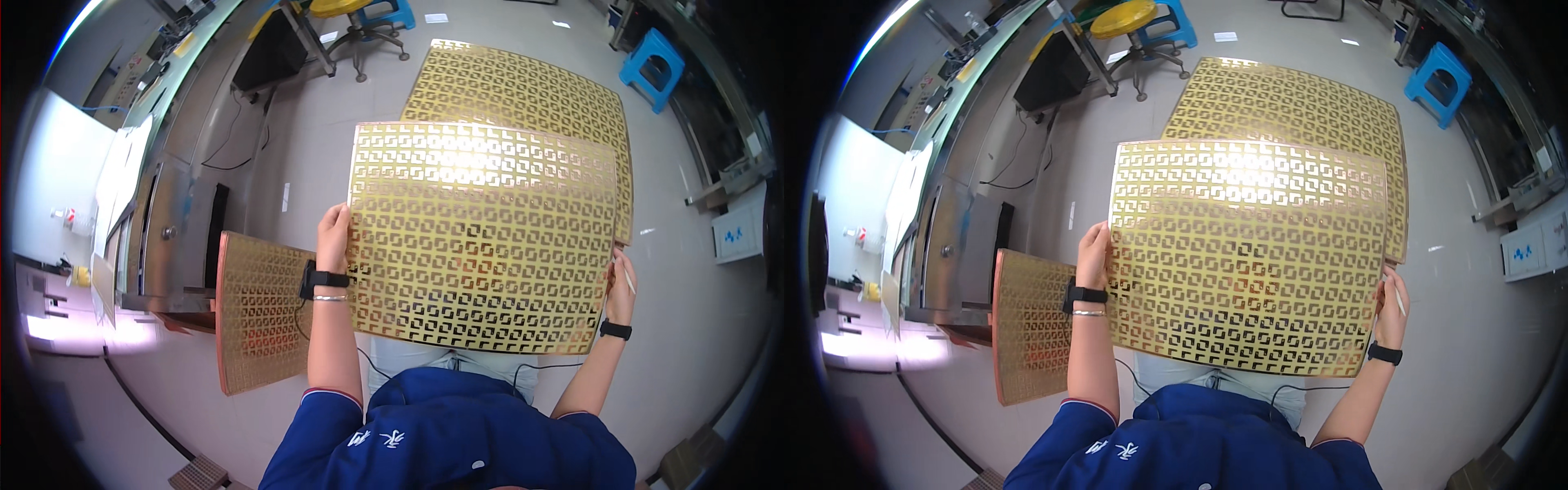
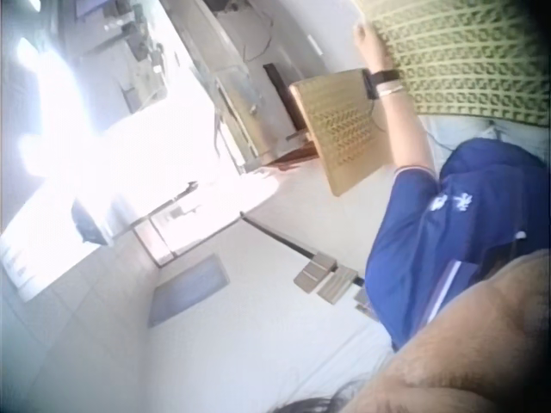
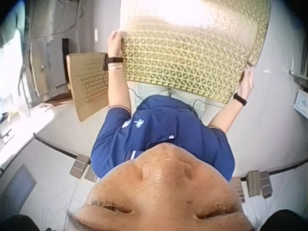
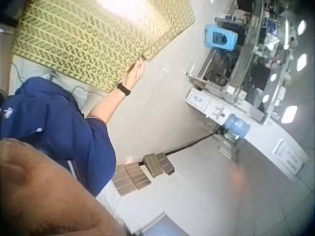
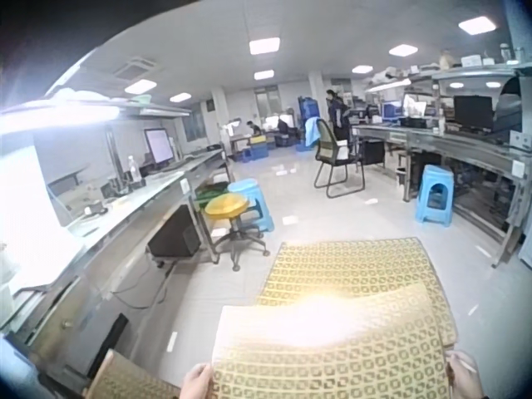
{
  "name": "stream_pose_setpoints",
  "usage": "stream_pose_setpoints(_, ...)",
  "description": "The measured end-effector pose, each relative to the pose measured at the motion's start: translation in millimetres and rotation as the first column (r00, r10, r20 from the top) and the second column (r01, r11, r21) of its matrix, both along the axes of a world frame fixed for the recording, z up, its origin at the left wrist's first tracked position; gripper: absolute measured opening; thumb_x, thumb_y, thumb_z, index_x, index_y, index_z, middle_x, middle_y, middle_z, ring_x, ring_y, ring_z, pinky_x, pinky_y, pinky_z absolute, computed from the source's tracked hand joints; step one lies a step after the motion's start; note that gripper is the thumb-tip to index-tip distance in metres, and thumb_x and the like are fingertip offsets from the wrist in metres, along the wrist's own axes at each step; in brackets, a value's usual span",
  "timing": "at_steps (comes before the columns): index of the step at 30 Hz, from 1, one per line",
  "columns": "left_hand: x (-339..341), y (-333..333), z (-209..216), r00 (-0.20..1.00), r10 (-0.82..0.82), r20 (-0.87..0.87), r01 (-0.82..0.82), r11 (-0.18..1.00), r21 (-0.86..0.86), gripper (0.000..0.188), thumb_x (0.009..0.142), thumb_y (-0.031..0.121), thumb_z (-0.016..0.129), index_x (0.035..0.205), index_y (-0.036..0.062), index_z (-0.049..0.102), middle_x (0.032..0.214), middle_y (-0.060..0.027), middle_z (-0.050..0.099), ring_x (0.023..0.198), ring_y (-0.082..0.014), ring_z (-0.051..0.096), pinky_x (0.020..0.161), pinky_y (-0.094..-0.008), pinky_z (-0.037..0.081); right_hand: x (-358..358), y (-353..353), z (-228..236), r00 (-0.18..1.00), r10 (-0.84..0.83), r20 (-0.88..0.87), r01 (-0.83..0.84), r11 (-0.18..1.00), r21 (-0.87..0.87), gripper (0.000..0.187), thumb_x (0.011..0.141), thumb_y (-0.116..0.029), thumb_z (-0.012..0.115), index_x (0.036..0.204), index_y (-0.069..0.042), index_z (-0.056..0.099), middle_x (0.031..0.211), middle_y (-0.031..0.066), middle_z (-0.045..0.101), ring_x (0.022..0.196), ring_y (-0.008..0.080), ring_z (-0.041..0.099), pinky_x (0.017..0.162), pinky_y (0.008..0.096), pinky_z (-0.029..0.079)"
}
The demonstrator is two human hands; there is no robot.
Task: Inspecting and marking patterned gold sheets in a workshop environment.
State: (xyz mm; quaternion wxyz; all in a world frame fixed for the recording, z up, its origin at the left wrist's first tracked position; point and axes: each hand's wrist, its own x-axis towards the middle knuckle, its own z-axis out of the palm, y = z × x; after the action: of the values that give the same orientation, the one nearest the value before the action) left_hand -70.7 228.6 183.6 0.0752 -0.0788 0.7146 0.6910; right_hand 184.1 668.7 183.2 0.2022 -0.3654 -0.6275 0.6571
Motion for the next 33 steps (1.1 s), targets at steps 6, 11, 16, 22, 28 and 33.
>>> stream_pose_setpoints(6, 4, 11, 20, 0.994, 0.11, 0.017, -0.111, 0.976, 0.189, 0.019, 0.094, 0.019, 0.05, 0.091, 0.0015, 0.057, 0.083, -0.0018, 0.061, 0.071, -0.0075, 0.056, 0.066, -0.0227, 0.048, -8, 7, 17, 0.994, 0.003, -0.107, -0.01, 0.998, -0.063, 0.032, 0.096, -0.023, 0.049, 0.118, 0.0, 0.054, 0.093, -0.0005, 0.06, 0.077, 0.0031, 0.053, 0.067, 0.018, 0.044)
stream_pose_setpoints(11, 18, 6, 61, 0.985, 0.121, -0.126, -0.066, 0.924, 0.377, 0.016, 0.093, 0.017, 0.053, 0.094, 0.0019, 0.057, 0.084, -0.0033, 0.063, 0.072, -0.0083, 0.059, 0.065, -0.0221, 0.05, 6, 15, 44, 0.995, -0.001, -0.101, 0.005, 0.999, 0.038, 0.032, 0.093, -0.024, 0.056, 0.114, -0.002, 0.05, 0.104, 0.0029, 0.058, 0.092, 0.0088, 0.054, 0.076, 0.0226, 0.044)
stream_pose_setpoints(16, 38, 2, 127, 0.87, 0.162, -0.466, 0.144, 0.821, 0.553, 0.011, 0.094, 0.011, 0.051, 0.101, 0.0056, 0.056, 0.094, -0.002, 0.064, 0.083, -0.009, 0.061, 0.073, -0.0224, 0.05, 23, 35, 98, 0.921, 0.028, -0.387, 0.067, 0.971, 0.228, 0.031, 0.094, -0.023, 0.052, 0.116, -0.002, 0.046, 0.11, 0.006, 0.056, 0.098, 0.0127, 0.053, 0.082, 0.0252, 0.043)
stream_pose_setpoints(22, 34, -1, 118, 0.589, 0.075, -0.804, 0.39, 0.846, 0.364, 0.017, 0.088, 0.007, 0.054, 0.105, 0.0071, 0.054, 0.122, -0.0144, 0.048, 0.117, -0.0251, 0.049, 0.104, -0.0402, 0.039, -29, 8, 131, 0.71, 0.007, -0.704, 0.363, 0.853, 0.375, 0.04, 0.098, -0.033, 0.037, 0.122, -0.002, 0.044, 0.114, 0.0153, 0.056, 0.105, 0.0179, 0.057, 0.091, 0.0333, 0.049)
stream_pose_setpoints(28, 35, 18, 24, 0.903, 0.037, -0.428, 0.333, 0.571, 0.751, 0.034, 0.08, 0.002, 0.063, 0.112, 0.0057, 0.055, 0.126, -0.0147, 0.048, 0.104, -0.0196, 0.058, 0.082, -0.0297, 0.057, -63, -36, 100, 0.738, -0.015, -0.675, 0.157, 0.976, 0.15, 0.04, 0.098, -0.033, 0.036, 0.122, -0.002, 0.044, 0.114, 0.0153, 0.056, 0.105, 0.0177, 0.057, 0.09, 0.0329, 0.049)
stream_pose_setpoints(33, 67, 25, 23, 0.995, -0.066, -0.08, 0.104, 0.641, 0.761, 0.042, 0.086, 0.003, 0.057, 0.126, 0.006, 0.045, 0.12, -0.0132, 0.053, 0.1, -0.0191, 0.06, 0.079, -0.0296, 0.057, -62, -44, 71, 0.761, -0.056, -0.647, 0.035, 0.998, -0.046, 0.04, 0.098, -0.032, 0.036, 0.122, -0.002, 0.044, 0.114, 0.0153, 0.056, 0.104, 0.0176, 0.057, 0.09, 0.0326, 0.05)
